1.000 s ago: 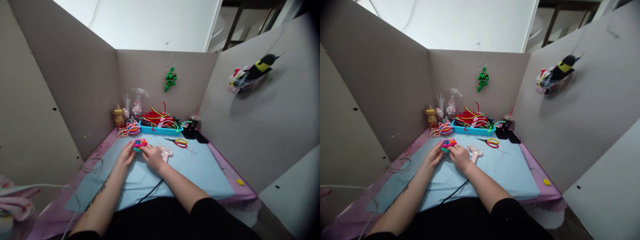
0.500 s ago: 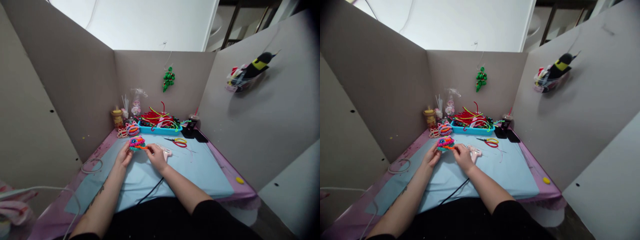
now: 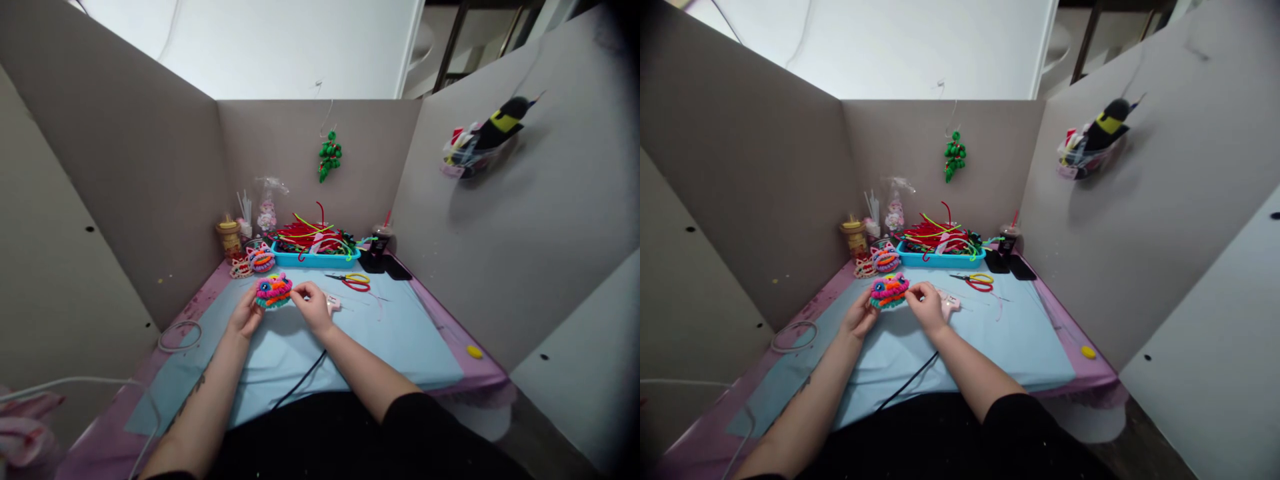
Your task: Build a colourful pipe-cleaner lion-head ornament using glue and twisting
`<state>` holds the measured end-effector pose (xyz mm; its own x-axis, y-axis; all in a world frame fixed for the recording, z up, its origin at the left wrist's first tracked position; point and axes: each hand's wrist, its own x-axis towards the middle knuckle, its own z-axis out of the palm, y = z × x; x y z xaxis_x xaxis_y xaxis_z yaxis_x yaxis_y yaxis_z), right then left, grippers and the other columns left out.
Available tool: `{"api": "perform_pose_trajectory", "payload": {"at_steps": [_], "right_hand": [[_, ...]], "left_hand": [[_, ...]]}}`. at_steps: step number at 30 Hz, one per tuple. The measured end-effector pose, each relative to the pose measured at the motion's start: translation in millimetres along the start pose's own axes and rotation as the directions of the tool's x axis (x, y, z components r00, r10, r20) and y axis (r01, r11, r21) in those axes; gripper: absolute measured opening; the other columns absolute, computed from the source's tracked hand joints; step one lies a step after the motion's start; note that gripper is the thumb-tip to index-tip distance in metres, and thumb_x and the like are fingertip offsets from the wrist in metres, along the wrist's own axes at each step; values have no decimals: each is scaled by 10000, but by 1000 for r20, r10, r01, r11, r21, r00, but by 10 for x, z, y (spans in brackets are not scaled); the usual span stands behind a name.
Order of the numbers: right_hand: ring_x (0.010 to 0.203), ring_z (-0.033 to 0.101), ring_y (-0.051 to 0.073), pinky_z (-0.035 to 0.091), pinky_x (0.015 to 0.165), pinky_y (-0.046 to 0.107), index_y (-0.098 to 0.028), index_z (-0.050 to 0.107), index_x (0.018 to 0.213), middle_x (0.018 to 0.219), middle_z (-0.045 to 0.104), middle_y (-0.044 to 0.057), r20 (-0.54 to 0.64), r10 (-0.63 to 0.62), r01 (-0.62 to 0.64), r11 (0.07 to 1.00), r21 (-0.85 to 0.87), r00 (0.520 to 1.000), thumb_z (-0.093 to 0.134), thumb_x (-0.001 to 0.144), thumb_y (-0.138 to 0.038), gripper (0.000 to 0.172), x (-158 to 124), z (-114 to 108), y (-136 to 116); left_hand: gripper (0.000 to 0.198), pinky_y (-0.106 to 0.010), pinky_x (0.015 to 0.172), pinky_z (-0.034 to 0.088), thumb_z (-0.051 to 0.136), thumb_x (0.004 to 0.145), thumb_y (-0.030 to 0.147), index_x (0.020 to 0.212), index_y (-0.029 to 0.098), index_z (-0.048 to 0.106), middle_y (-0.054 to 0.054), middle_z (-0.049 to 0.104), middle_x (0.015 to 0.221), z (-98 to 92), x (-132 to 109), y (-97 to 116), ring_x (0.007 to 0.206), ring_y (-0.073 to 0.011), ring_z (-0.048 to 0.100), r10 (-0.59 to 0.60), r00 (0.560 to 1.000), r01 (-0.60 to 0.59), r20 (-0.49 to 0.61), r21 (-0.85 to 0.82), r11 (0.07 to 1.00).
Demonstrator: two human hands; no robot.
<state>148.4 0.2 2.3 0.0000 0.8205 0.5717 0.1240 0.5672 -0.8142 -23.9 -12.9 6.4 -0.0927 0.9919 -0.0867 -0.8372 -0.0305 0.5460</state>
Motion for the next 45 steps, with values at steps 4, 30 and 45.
{"api": "perform_pose_trajectory", "payload": {"at_steps": [4, 30, 45], "right_hand": [[646, 533, 138, 442, 613, 256, -187, 584, 642, 670, 569, 1, -2, -10, 10, 1000, -14, 1000, 564, 723, -229, 93, -4, 5, 33], [930, 532, 229, 425, 827, 369, -200, 531, 954, 970, 601, 67, 30, -100, 105, 947, -302, 995, 664, 705, -304, 301, -75, 197, -87], [942, 550, 250, 426, 846, 389, -179, 543, 938, 963, 598, 99, -43, -34, 12, 906, -423, 998, 646, 715, -359, 304, -98, 221, -115]], "left_hand": [[256, -180, 683, 565, 432, 890, 44, 1059, 83, 622, -93, 720, 879, -5, 1, -2, 736, -127, 694, 6, 1000, -6, -1, 12, 1000], [254, -177, 694, 545, 572, 805, 35, 1030, 139, 630, -62, 701, 956, -11, 19, -58, 771, -116, 680, 175, 985, -174, 2, 81, 981], [393, -164, 601, 535, 589, 790, 24, 1148, 180, 548, -31, 703, 882, 24, -13, -113, 651, -100, 664, 159, 986, -163, 41, 117, 980]]}}
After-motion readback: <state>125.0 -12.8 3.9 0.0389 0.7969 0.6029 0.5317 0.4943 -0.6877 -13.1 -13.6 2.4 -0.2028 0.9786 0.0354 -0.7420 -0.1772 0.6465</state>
